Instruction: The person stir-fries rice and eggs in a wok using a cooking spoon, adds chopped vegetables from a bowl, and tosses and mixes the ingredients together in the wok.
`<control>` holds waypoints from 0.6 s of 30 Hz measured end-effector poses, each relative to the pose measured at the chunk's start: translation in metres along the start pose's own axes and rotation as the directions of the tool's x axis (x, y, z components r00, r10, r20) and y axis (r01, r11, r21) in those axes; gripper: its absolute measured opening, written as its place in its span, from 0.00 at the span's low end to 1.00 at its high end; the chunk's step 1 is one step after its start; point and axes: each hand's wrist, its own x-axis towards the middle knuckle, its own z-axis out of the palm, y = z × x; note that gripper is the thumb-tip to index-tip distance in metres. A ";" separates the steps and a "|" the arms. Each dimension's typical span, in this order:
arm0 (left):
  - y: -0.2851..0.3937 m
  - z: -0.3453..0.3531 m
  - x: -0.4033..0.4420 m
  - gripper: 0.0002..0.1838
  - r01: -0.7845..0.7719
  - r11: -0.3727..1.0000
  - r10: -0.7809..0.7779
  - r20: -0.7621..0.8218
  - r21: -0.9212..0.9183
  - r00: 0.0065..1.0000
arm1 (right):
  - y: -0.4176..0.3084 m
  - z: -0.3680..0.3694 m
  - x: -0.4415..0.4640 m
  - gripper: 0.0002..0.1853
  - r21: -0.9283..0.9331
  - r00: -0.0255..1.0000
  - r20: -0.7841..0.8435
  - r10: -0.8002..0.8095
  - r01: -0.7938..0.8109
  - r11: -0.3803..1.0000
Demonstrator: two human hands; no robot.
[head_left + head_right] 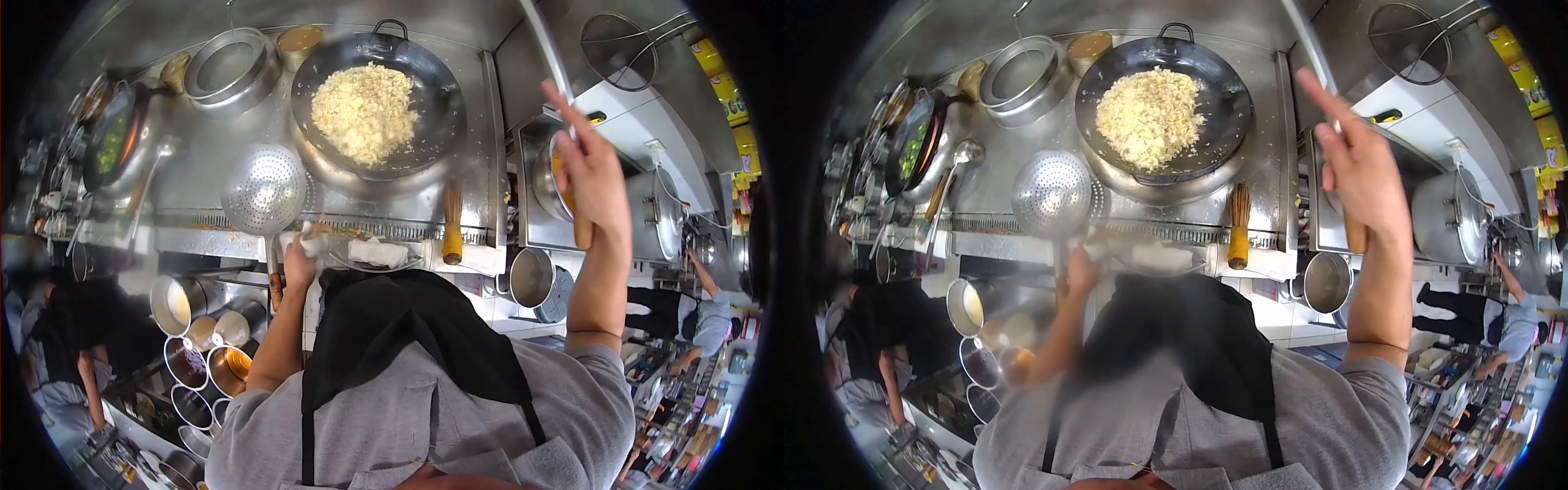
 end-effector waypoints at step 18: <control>0.024 0.037 -0.213 0.31 0.171 0.953 -0.043 -0.445 0.252 0.895 | 0.234 0.078 0.095 0.25 -0.156 0.877 0.396 -0.272 0.356 0.921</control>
